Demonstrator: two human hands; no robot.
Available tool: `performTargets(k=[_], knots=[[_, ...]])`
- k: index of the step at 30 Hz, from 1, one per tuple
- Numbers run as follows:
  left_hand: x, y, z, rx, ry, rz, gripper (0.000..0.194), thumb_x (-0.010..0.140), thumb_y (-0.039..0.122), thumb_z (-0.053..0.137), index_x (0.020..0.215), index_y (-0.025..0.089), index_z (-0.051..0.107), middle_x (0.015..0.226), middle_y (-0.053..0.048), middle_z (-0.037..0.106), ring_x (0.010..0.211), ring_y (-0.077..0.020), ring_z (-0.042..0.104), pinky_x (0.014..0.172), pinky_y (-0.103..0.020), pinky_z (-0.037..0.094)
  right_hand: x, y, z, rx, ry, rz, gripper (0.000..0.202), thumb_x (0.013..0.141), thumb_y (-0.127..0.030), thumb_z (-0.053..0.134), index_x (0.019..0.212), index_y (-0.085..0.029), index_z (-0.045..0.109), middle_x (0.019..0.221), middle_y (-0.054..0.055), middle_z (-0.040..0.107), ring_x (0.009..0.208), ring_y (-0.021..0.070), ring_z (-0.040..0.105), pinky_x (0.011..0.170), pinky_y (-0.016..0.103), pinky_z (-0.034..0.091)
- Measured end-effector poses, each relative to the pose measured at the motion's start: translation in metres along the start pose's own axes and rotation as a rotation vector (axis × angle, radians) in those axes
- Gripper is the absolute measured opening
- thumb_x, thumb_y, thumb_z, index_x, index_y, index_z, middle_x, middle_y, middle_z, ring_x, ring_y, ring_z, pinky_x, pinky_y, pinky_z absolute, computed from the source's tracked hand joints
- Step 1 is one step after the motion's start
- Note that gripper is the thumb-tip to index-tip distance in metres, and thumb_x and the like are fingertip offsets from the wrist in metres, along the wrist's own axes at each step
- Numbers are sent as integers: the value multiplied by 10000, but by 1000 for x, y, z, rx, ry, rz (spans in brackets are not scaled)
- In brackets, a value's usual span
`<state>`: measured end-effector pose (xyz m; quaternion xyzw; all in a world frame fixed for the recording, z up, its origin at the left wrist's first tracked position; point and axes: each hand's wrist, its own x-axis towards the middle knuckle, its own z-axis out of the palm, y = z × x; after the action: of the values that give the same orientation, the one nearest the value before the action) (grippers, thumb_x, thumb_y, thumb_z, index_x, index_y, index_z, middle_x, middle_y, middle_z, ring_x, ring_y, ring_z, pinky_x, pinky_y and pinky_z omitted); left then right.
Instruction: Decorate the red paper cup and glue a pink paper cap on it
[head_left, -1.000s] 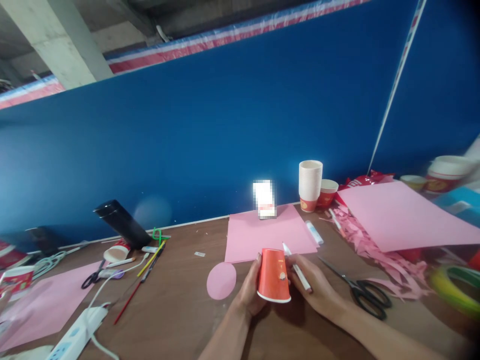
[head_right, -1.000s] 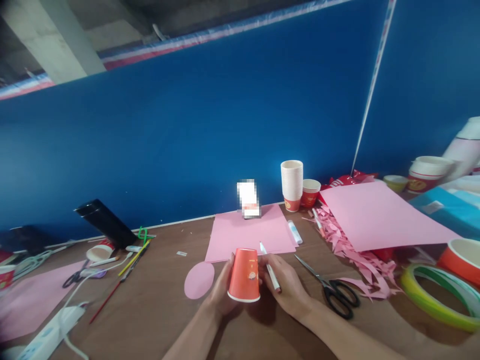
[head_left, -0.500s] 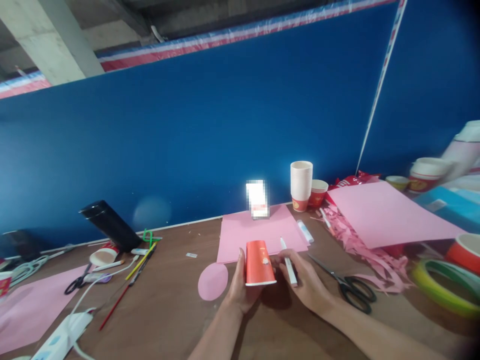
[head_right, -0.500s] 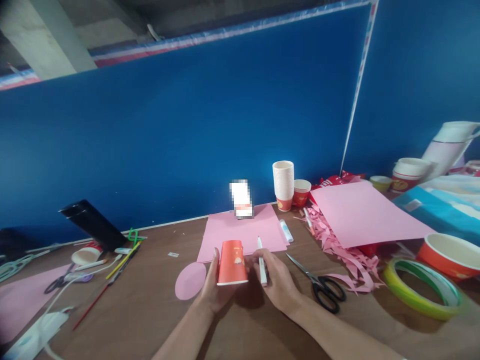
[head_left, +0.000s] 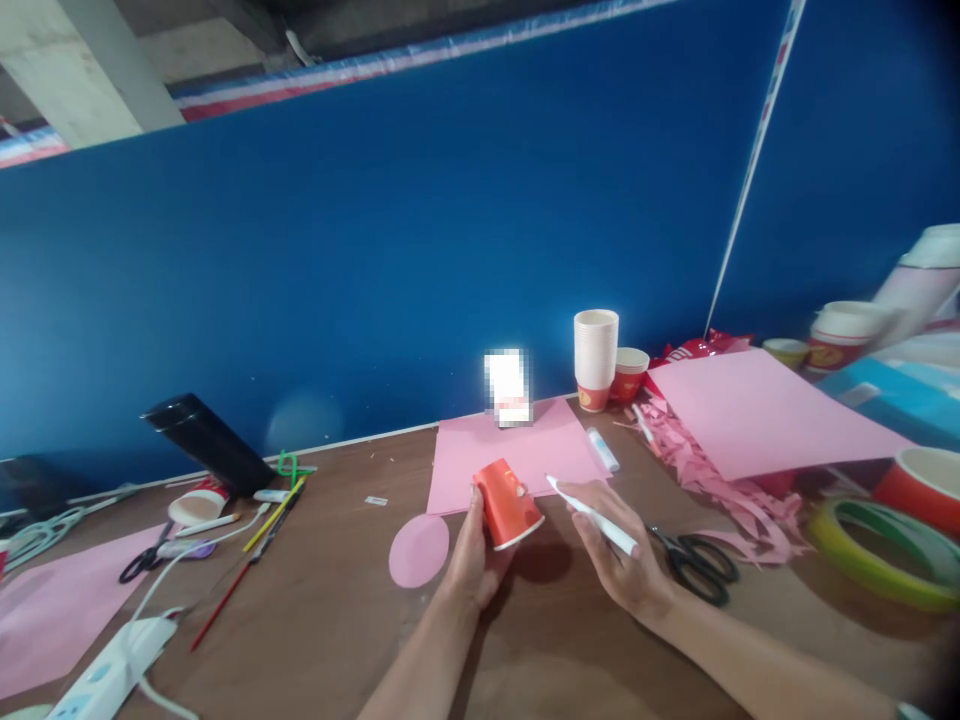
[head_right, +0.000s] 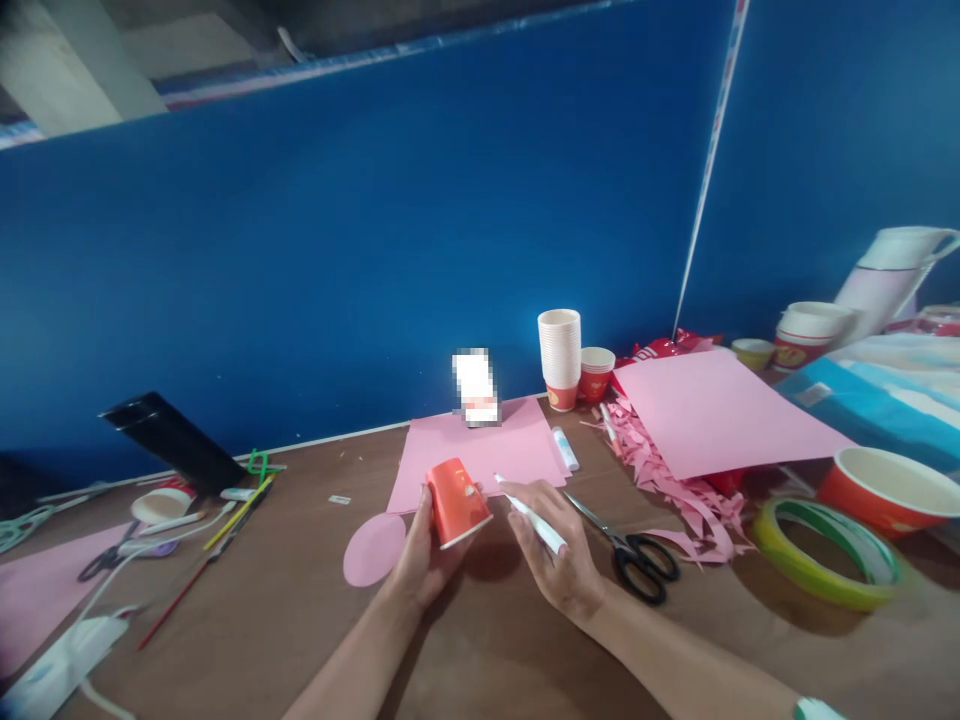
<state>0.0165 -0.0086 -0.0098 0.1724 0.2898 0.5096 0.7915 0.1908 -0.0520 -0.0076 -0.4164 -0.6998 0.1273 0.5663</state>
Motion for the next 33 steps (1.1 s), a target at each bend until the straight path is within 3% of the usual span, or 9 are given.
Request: performTargets(k=[6,13,19,25,28,33], knots=[[2,-5,-2,77,13,71,373,819,429,589,1015,115,632,1037,-121,689,963,-193,637,970,-321,448,-5,-19,0,-18,-62,-160,335,848,-104,476,1165,-195,528,994,80,644,860,200,601,776,338,488],[0,-9,-3,190,-82,128,394,793,465,604,1030,151,621,1064,-120,669,1047,-248,602,994,-398,406,-1,-14,3,-39,-37,-168,260,834,-107,484,1065,-211,544,883,65,651,798,197,611,738,338,507],[0,-11,-1,206,-62,122,456,790,482,600,1085,135,607,1079,-124,667,1099,-265,576,1013,-412,382,0,-11,1,-37,-49,-149,240,846,-124,483,1061,-211,548,888,58,656,810,185,627,755,316,513],[-2,-10,3,263,-40,96,371,818,486,552,980,163,637,1085,-110,678,1098,-266,575,989,-384,408,1,-15,1,-65,-41,-149,201,855,-141,471,1029,-209,542,840,55,652,769,186,618,717,324,518],[-3,-10,2,278,-39,93,375,809,483,565,1024,182,626,1111,-106,673,1112,-277,569,965,-383,431,1,-14,1,-70,-45,-148,193,857,-148,468,1023,-203,551,835,60,650,763,189,612,711,330,512],[-3,-12,-1,281,-96,118,373,826,468,548,1090,210,600,1170,-98,648,1176,-280,531,968,-384,430,2,-15,0,-78,-65,-121,189,867,-164,462,1013,-207,574,857,66,660,779,195,619,726,334,509]])
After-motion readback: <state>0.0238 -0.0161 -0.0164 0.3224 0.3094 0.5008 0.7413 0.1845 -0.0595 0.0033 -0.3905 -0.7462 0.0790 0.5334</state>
